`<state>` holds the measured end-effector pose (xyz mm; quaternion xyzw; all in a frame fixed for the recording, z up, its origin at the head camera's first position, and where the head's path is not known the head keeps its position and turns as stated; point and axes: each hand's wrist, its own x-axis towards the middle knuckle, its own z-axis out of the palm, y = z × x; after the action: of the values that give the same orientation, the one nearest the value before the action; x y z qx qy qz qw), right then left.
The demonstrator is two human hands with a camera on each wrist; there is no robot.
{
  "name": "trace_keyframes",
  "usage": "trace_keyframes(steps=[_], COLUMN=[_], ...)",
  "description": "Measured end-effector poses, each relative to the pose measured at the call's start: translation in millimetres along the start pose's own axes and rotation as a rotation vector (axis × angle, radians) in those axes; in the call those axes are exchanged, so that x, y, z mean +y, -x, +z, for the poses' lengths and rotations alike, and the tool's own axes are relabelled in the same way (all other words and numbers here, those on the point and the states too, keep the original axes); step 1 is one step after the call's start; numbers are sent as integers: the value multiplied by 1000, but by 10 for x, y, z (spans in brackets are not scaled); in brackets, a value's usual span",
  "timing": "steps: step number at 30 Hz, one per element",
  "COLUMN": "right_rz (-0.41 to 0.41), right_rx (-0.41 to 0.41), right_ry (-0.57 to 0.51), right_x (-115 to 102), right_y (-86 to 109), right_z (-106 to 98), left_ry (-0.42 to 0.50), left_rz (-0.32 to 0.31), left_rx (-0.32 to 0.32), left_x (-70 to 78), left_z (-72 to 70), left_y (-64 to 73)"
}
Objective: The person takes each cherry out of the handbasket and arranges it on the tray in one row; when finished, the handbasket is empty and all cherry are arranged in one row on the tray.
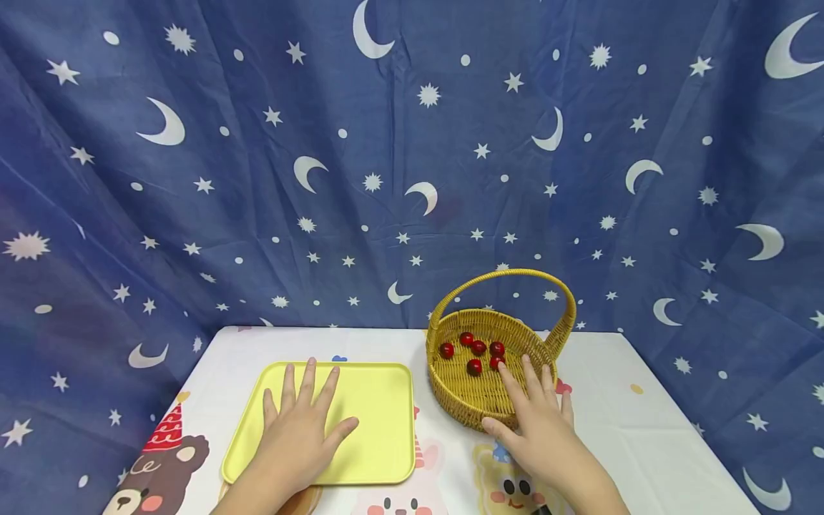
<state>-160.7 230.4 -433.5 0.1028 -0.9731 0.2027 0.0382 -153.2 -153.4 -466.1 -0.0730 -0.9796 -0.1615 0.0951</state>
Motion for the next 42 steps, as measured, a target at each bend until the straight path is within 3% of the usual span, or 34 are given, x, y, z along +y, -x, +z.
trace_keyframes(steps=[6,9,12,16,19,26,29,33,42], right_rz=[11,80,190,311,356,450,483,501,477], right_rx=[136,221,254,237,209,150,116,76,50], right_ry=[-121,-203,-297,-386,-456,-789,-885,-991,-1058], right_x=[190,311,438,622,755,977,1049,1138,1212], right_y=[-118,-184,-239,-287,-308,-363,-374,-375,-395], right_z=[-177,-235,-261,-238,-188,-52,-16,16,58], left_ry=[109,241,409,576,665,898,968,964,700], left_rz=[75,105,127,179,214,203,215,213,166], left_rx=[-17,-31,-40,-66,-117,-222,-256,-301,-337], left_x=[173,339,547,815,973,1282,1383,1501,1673], left_z=[-20,-56,-95,-120,-72,191,329,505,729], left_y=[-109,-175,-246,-375,-526,-957,-1139,-1335,-1618])
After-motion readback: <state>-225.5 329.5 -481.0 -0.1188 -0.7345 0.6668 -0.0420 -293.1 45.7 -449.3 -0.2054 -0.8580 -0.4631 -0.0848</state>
